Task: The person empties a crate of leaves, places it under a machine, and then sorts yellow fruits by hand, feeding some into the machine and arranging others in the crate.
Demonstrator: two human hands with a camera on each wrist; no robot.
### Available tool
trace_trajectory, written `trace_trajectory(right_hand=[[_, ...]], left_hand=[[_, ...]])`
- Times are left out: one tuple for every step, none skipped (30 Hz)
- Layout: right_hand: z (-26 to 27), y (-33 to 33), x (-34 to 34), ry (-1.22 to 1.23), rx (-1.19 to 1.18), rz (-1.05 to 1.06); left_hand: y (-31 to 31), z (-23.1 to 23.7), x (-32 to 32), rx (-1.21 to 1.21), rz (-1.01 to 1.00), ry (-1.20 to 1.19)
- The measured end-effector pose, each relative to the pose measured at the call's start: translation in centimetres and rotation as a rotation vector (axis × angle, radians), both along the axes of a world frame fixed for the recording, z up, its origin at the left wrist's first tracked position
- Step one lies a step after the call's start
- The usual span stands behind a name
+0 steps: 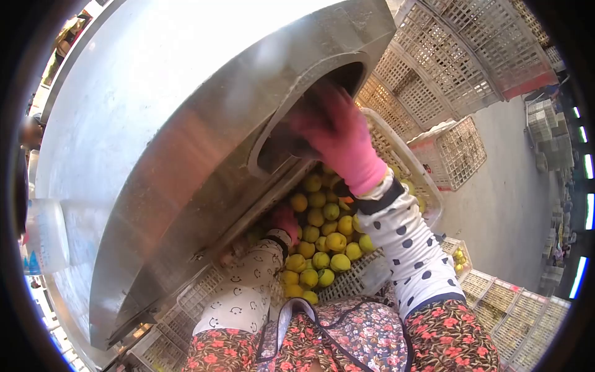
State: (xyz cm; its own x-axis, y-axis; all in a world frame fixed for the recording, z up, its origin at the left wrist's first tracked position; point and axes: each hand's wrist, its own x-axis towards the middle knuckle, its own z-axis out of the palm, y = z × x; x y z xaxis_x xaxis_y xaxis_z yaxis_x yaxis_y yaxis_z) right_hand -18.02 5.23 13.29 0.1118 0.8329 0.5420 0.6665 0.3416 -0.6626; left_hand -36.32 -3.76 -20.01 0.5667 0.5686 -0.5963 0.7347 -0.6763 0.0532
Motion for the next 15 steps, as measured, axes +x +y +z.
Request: trace_trajectory(right_hand=[[-1.1, -2.3, 0.2, 0.147, -0.083, -0.033], [-2.2, -4.7, 0.3, 0.306, -0.155, -0.073], [-3.3, -7.1, 0.5, 0.467, -0.214, -0.121], [-6.7, -9.0, 0.7, 0.52, -0.308, -0.143], [-10.1, -9.8, 0.7, 0.196, -0.339, -0.135], [-13.4, -10.4, 0.7, -0.126, -0.364, -0.128], [-16.6, -10.3, 0.5, -0.285, -0.416, -0.17], [-19.8, -9.7, -0.2, -0.445, -0.468, -0.21], [-22.2, -8.7, -0.7, -0.535, -0.624, -0.218], [-24.5, -7.7, -1.3, -0.637, -0.778, -0.212], [-26.2, -5.7, -1.5, -0.665, -1.034, -0.173], [-27.2, -4.5, -2.0, -0.686, -1.291, -0.13], [-27.4, -4.1, -2.3, -0.684, -1.262, -0.104], [-27.3, -4.1, -2.0, -0.682, -1.239, -0.082], [-26.6, -4.2, -1.7, -0.689, -1.217, -0.07]], left_hand=[[0.0, -1.3, -0.3, 0.023, 0.029, -0.047], [-0.1, -2.5, -0.6, 0.045, 0.056, -0.096], [-0.5, -2.1, -1.2, 0.045, 0.071, -0.129], [-0.8, -2.4, -1.4, 0.072, 0.075, -0.161], [-1.1, -2.7, -1.7, 0.1, 0.08, -0.194], [-1.3, -3.7, -1.8, 0.153, 0.074, -0.225], [-1.1, -3.0, -1.6, 0.146, 0.064, -0.18], [-0.8, -2.2, -1.4, 0.138, 0.053, -0.135], [-0.3, 2.0, -0.3, 0.066, 0.046, -0.01], [0.2, 4.2, 0.0, 0.015, 0.044, 0.057], [0.7, 6.4, 0.2, -0.037, 0.042, 0.124], [1.2, 7.6, 0.1, -0.071, 0.036, 0.133], [1.6, 8.4, 0.1, -0.105, 0.026, 0.141], [1.8, 9.5, 0.4, -0.142, 0.011, 0.145], [1.9, 10.1, 0.7, -0.181, -0.006, 0.14]])
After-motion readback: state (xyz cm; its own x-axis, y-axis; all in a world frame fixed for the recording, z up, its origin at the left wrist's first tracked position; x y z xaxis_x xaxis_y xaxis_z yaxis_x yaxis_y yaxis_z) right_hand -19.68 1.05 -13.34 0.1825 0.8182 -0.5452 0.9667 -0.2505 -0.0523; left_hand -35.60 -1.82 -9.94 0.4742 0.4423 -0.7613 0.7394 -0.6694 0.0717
